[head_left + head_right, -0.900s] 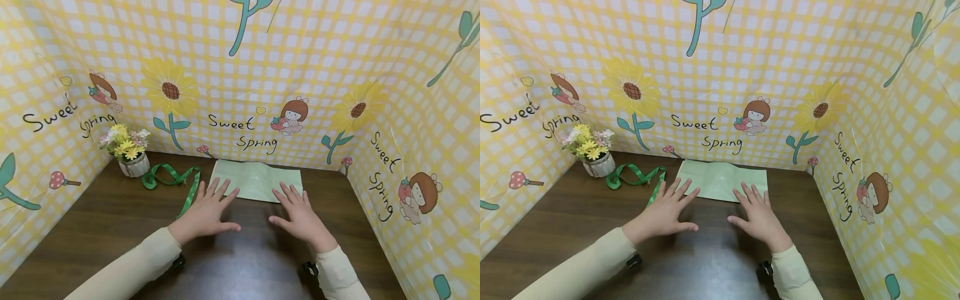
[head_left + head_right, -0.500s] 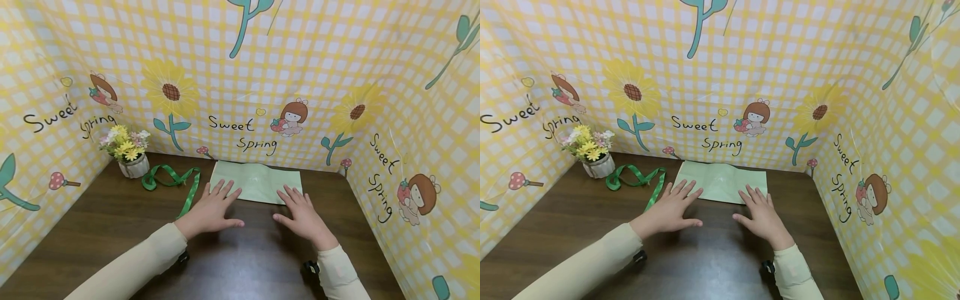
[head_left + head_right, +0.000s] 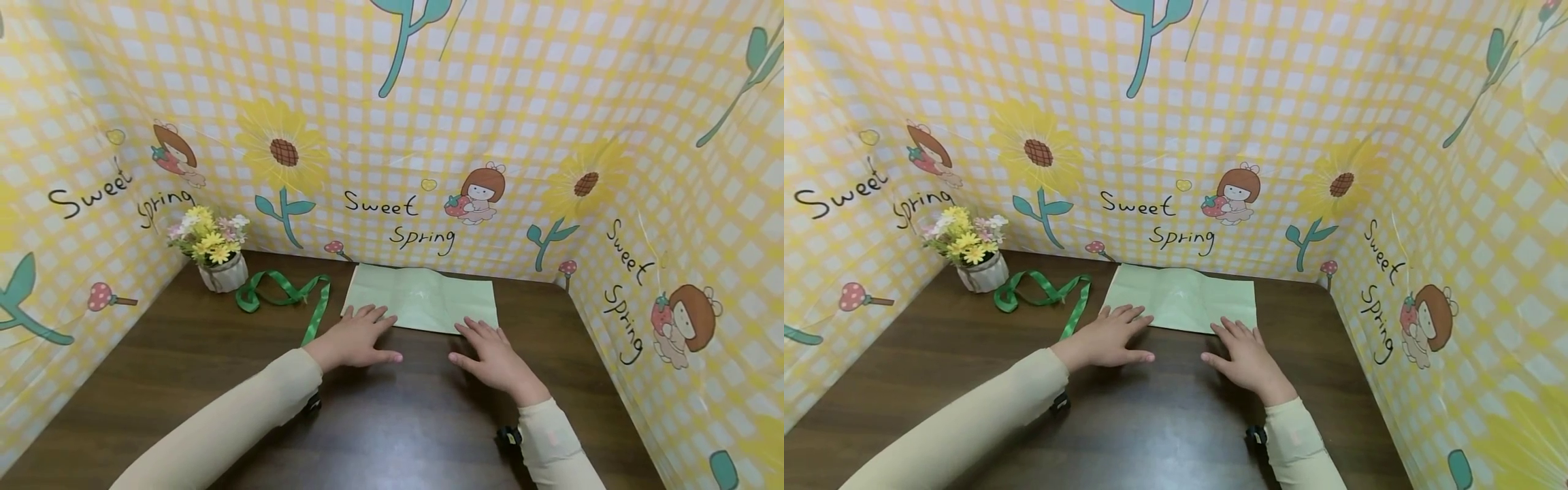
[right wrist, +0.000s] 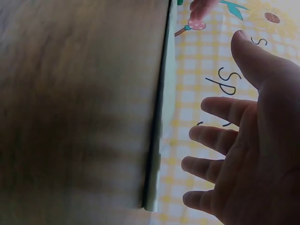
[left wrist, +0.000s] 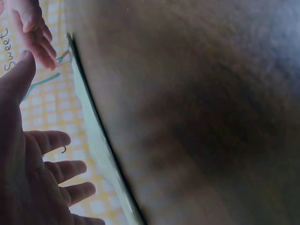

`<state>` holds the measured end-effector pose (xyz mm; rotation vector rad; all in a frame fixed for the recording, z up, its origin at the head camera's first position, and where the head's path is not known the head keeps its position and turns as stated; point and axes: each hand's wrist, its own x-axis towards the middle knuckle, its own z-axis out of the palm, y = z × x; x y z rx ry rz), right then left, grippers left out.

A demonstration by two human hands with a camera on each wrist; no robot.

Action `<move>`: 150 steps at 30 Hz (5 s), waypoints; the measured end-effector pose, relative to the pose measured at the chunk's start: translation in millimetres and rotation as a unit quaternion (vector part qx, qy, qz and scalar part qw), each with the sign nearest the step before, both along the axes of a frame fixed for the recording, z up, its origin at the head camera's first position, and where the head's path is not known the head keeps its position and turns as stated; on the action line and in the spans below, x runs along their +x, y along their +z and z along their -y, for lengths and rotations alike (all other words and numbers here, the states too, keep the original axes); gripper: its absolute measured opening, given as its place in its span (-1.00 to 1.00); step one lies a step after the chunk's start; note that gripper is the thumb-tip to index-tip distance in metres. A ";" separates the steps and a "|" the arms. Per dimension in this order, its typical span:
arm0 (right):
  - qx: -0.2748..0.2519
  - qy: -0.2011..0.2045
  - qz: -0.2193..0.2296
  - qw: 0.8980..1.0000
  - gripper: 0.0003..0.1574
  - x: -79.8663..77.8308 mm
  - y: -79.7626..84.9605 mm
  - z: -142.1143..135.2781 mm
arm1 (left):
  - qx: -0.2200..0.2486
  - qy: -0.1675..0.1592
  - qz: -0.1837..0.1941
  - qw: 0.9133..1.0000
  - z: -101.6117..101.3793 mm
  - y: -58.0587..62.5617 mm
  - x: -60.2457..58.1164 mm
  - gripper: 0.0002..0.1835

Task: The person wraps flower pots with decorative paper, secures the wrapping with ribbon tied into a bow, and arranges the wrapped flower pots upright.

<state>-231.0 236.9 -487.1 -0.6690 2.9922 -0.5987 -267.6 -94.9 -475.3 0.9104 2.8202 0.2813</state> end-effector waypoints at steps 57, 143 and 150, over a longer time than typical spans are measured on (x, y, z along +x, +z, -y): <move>0.081 -0.025 0.018 0.996 -0.57 -10.2 -1.9 37.3 | -0.064 -0.021 -0.001 0.998 -26.8 -13.3 -24.2 -0.15; 0.061 -0.038 0.109 0.991 -0.61 -104.1 12.1 61.0 | -0.072 -0.058 0.020 0.996 -41.2 -3.8 -12.8 -0.49; 0.082 -0.037 0.099 0.991 -0.59 -105.8 11.1 66.4 | -0.077 -0.078 0.009 0.994 -47.9 -2.6 -7.8 -0.52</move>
